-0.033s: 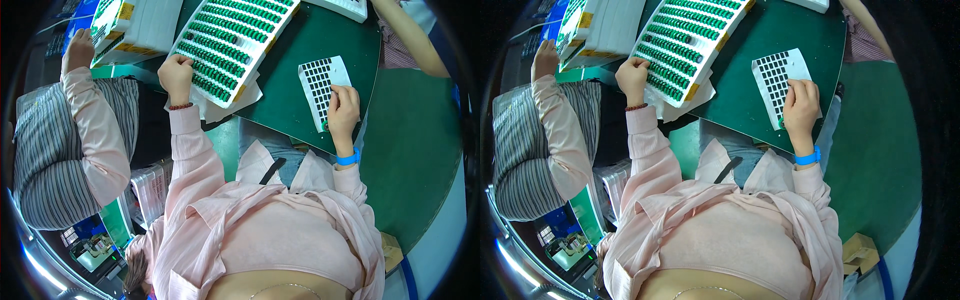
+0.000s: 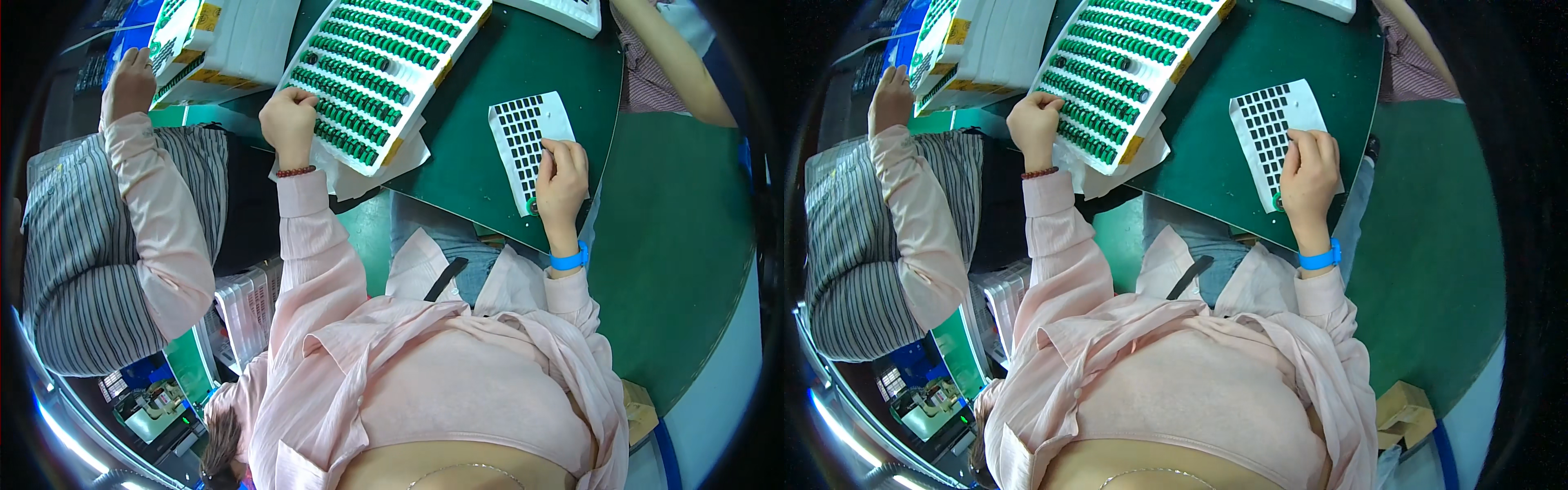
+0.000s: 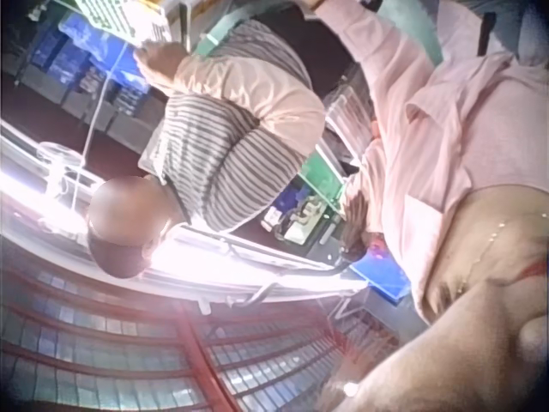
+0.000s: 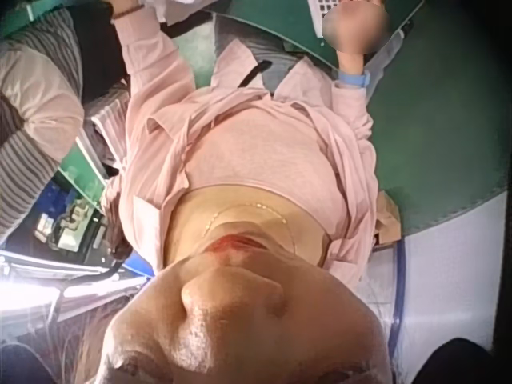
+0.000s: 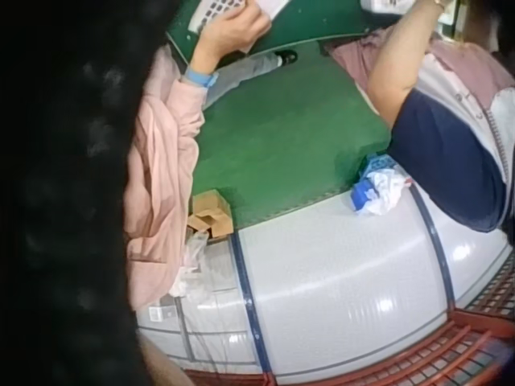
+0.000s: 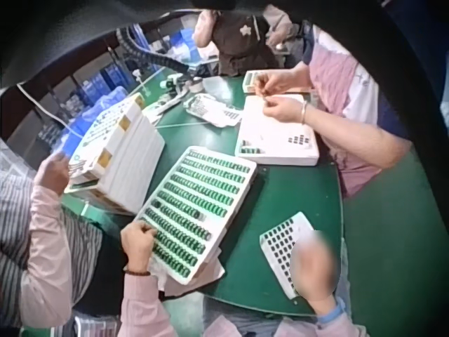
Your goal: Sorting and placing small green plastic components into a compartmentalized tray.
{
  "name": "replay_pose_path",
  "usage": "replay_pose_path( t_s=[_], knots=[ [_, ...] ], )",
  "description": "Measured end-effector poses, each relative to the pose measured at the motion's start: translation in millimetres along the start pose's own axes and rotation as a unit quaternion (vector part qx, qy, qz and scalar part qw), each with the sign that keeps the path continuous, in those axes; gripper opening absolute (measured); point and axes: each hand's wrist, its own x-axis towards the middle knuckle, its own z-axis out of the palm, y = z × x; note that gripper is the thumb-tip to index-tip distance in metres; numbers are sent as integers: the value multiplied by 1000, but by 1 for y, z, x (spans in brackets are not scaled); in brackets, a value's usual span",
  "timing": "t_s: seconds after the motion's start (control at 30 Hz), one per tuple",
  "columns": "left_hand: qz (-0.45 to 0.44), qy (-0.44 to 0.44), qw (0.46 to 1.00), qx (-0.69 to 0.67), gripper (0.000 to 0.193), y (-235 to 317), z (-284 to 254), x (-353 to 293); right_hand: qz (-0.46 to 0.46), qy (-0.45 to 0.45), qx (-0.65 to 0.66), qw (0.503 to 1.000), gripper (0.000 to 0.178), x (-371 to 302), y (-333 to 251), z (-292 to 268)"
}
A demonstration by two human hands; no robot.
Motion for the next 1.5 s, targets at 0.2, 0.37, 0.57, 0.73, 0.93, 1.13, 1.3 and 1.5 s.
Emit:
replay_pose_path(
  t_s=[0.2,0.37,0.57,0.73,0.93,1.13,1.3,1.5],
  knots=[
    [-13,-14,1000,-9,17,-13,11,1,4,-19,-8,1000,15,6,-10,0],
    [31,118,990,-73,18,-27,23,-12,10,-37,-26,999,15,7,-16,-6],
    [36,19,999,-8,10,-31,27,-1,22,-54,-26,998,16,11,-20,-9],
    [-22,-31,995,95,14,-43,46,14,40,-51,-52,997,15,15,-23,-8],
    [15,159,987,14,7,-37,38,-1,36,-25,2,999,11,17,-16,0],
    [59,49,994,72,15,-27,27,5,23,-15,-16,999,10,11,-9,-1],
    [-15,74,997,13,16,-19,30,2,28,-20,12,999,8,5,-2,-2],
    [-36,145,965,-215,11,-2,11,-24,35,-9,14,999,5,6,-5,-1]
  ],
)
